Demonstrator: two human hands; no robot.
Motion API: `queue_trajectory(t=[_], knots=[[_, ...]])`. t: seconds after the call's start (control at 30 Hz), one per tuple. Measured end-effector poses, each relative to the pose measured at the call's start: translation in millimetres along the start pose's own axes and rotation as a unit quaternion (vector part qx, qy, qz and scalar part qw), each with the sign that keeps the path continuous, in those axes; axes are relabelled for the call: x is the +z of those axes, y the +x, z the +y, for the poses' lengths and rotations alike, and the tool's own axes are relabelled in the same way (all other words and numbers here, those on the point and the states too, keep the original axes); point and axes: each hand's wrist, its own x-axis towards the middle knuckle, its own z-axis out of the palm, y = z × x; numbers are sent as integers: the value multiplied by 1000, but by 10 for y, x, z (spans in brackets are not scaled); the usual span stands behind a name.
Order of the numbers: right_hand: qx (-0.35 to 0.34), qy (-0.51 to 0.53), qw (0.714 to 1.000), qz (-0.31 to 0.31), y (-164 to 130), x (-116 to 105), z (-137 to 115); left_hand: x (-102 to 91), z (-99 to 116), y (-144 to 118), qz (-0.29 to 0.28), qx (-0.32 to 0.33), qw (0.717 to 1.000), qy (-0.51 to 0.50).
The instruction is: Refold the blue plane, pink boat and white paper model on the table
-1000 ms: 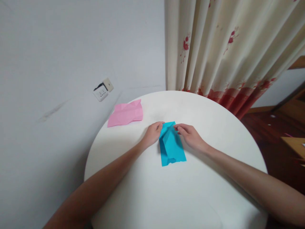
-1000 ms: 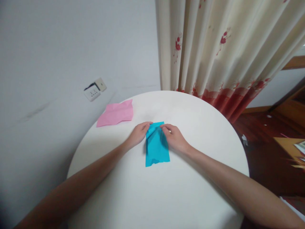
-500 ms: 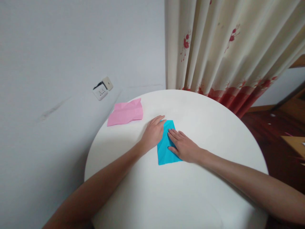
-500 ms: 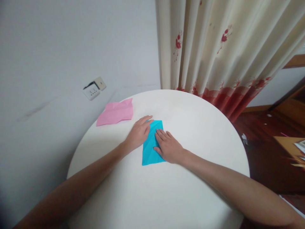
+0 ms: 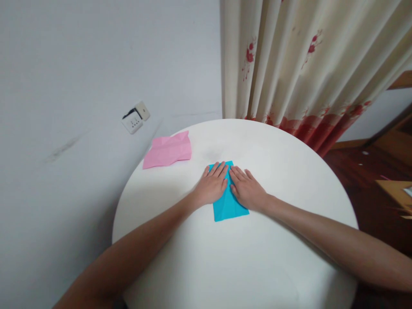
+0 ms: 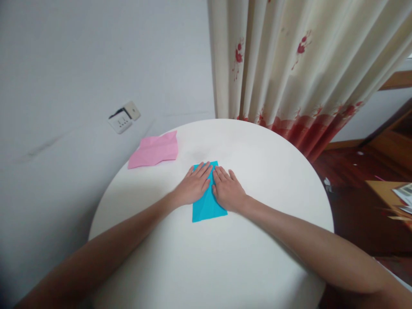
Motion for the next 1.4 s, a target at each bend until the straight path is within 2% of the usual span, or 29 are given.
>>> queue_trajectory(t=[0.2, 0.4, 0.6, 0.77, 1.0, 1.17, 1.3, 1.4], knots=[[30, -9, 999, 33, 211, 28, 132, 20, -1, 1, -2, 1, 1000, -6], [50, -12, 998, 28, 381, 15, 216, 13, 4, -14, 1, 5, 1000, -1], [35, -23, 999, 25, 396, -17, 244, 7, 5, -19, 9, 5, 1000, 2], [-9, -23, 1000, 18, 125, -40, 210, 4, 6, -19, 10, 7, 1000, -1], [-56, 6, 998, -6, -620, -70, 34, 2, 11, -11, 7, 5, 1000, -14], [-57, 17, 998, -2, -1083, -102, -117, 20, 2, -6, 2, 4, 1000, -21], [-55, 15, 998, -4, -1266, -118, -204, 20, 5, -2, 2, 3, 1000, -24], [-41, 16, 999, -7, -1278, -140, -259, 15, 12, -3, -2, 2, 1000, -16]])
